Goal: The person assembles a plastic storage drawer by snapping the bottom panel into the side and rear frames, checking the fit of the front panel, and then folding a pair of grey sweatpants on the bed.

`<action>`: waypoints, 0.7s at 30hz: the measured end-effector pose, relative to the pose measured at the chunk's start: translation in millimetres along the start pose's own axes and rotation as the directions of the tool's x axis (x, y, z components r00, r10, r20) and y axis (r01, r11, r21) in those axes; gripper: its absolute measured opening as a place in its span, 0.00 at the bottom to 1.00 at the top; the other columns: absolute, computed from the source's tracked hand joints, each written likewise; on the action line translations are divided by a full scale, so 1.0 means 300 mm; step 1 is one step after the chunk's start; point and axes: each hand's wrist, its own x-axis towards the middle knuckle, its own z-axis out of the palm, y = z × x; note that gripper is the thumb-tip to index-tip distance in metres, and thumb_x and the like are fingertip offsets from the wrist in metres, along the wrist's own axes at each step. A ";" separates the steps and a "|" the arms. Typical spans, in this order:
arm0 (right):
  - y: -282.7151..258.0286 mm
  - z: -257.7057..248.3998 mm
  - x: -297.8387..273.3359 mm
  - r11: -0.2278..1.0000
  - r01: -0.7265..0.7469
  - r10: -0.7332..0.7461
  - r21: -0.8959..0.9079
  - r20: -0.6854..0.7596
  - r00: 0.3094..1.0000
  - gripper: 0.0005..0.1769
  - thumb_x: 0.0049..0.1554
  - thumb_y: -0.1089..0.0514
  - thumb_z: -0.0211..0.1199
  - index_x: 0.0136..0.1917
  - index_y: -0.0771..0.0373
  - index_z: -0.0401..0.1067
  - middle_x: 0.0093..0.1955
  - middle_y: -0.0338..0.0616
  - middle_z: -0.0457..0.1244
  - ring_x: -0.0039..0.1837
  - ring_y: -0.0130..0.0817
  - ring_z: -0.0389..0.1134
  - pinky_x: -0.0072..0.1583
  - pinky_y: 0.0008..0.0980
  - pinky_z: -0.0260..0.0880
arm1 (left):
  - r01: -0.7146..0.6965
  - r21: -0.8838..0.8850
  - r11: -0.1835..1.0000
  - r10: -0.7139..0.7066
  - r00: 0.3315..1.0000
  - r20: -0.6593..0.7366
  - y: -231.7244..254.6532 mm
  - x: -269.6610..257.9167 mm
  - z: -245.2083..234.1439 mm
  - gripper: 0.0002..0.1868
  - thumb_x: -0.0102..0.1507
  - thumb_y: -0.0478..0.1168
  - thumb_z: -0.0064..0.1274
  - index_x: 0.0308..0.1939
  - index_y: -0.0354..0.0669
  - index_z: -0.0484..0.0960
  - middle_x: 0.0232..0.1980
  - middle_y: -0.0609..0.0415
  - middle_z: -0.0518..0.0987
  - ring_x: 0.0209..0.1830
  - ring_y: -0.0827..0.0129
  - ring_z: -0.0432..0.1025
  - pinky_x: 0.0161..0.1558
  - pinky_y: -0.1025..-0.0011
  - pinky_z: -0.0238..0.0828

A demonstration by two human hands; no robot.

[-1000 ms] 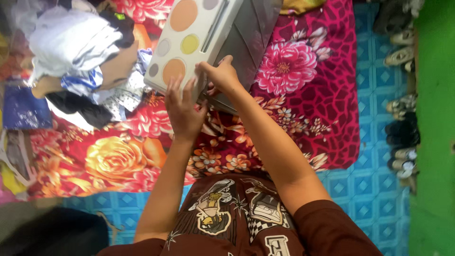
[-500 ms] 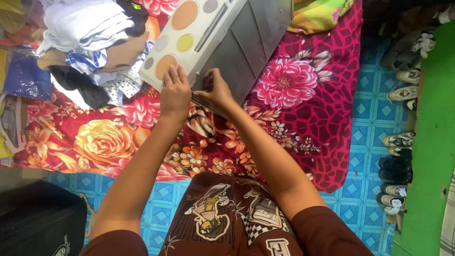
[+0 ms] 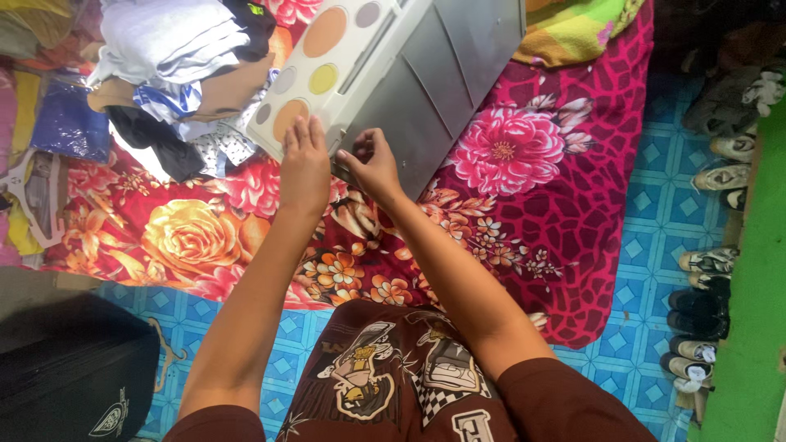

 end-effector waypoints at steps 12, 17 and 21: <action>0.084 -0.038 0.076 0.959 -0.223 0.183 0.177 0.216 0.959 0.21 0.52 0.62 0.75 0.46 0.62 0.60 0.38 0.36 0.59 0.41 0.24 0.60 0.41 0.26 0.66 | 0.007 -0.008 1.000 -0.007 1.000 -0.004 0.057 -0.051 0.029 0.37 0.62 0.28 0.49 0.75 0.22 0.56 0.75 0.22 0.60 0.74 0.31 0.56 0.75 0.48 0.52; 0.090 -0.116 0.083 0.917 -0.279 0.169 0.285 0.358 0.919 0.19 0.52 0.63 0.70 0.48 0.62 0.60 0.42 0.38 0.60 0.43 0.25 0.63 0.43 0.26 0.67 | 0.004 -0.141 0.990 -0.016 0.996 -0.088 0.115 -0.084 0.017 0.40 0.60 0.25 0.46 0.78 0.31 0.56 0.79 0.31 0.58 0.79 0.33 0.52 0.77 0.48 0.48; 0.133 -0.161 0.062 0.912 -0.291 0.181 0.289 0.353 0.918 0.19 0.56 0.63 0.73 0.48 0.62 0.61 0.43 0.40 0.61 0.44 0.27 0.66 0.46 0.27 0.70 | -0.054 -0.234 0.971 0.018 0.988 -0.156 0.150 -0.076 0.040 0.39 0.64 0.25 0.47 0.80 0.36 0.54 0.81 0.35 0.56 0.81 0.34 0.49 0.79 0.44 0.43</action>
